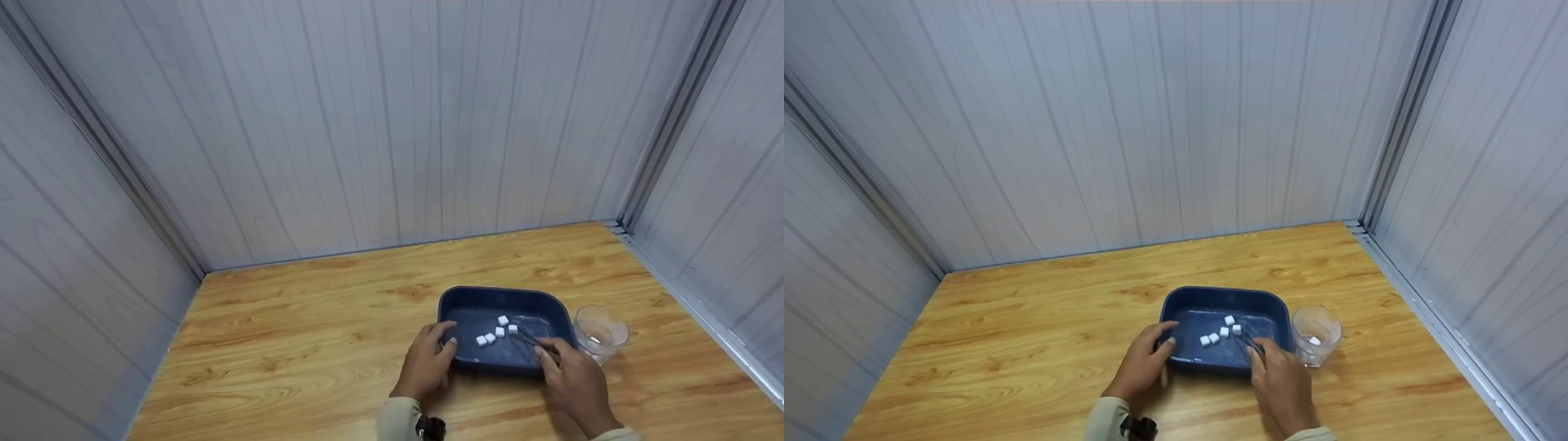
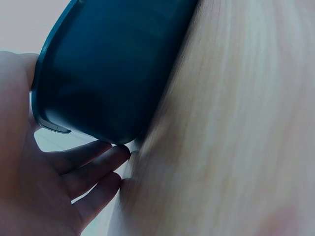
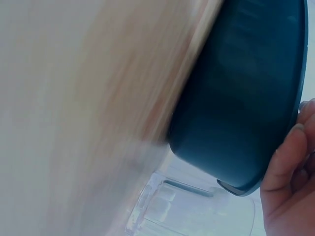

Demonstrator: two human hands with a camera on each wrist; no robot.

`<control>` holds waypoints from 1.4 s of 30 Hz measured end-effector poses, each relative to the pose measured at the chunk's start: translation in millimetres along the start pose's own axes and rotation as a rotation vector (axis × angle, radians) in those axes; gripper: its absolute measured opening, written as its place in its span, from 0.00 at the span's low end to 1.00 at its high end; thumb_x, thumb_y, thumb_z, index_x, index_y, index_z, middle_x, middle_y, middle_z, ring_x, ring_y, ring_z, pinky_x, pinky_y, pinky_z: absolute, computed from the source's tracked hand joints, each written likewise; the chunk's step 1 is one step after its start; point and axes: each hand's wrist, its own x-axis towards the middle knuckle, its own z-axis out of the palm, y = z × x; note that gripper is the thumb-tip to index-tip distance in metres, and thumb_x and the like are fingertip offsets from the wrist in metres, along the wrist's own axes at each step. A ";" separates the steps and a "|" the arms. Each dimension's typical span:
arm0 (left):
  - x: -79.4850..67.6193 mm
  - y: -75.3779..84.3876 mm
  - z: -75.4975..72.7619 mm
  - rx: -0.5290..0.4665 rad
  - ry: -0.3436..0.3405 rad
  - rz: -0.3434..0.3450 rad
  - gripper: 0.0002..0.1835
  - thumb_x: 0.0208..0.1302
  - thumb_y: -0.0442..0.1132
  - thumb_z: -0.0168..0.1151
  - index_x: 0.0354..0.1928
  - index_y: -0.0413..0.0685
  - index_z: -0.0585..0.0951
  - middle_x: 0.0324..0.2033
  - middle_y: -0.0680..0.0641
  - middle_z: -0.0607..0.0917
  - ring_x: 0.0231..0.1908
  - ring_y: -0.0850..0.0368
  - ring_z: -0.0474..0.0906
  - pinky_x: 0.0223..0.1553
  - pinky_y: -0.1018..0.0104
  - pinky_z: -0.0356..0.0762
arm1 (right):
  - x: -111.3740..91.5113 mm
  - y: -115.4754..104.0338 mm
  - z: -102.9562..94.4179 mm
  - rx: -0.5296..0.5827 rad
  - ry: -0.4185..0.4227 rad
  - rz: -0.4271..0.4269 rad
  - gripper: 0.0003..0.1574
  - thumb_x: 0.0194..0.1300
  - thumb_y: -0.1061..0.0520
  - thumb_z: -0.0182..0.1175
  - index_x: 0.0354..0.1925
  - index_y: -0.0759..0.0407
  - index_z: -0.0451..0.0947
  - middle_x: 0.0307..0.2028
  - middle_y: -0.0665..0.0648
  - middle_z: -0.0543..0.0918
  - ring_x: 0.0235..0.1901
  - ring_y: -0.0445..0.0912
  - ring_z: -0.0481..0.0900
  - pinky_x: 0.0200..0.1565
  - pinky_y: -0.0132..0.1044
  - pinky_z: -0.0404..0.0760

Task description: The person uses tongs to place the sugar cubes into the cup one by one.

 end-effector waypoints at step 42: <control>0.3 -2.3 1.8 -0.001 -0.009 -0.011 0.18 0.66 0.50 0.52 0.58 0.67 0.74 0.54 0.61 0.71 0.44 0.64 0.70 0.51 0.58 0.68 | -3.4 1.2 -5.1 0.046 -0.069 0.099 0.10 0.58 0.57 0.64 0.41 0.54 0.82 0.23 0.44 0.80 0.21 0.35 0.74 0.26 0.34 0.73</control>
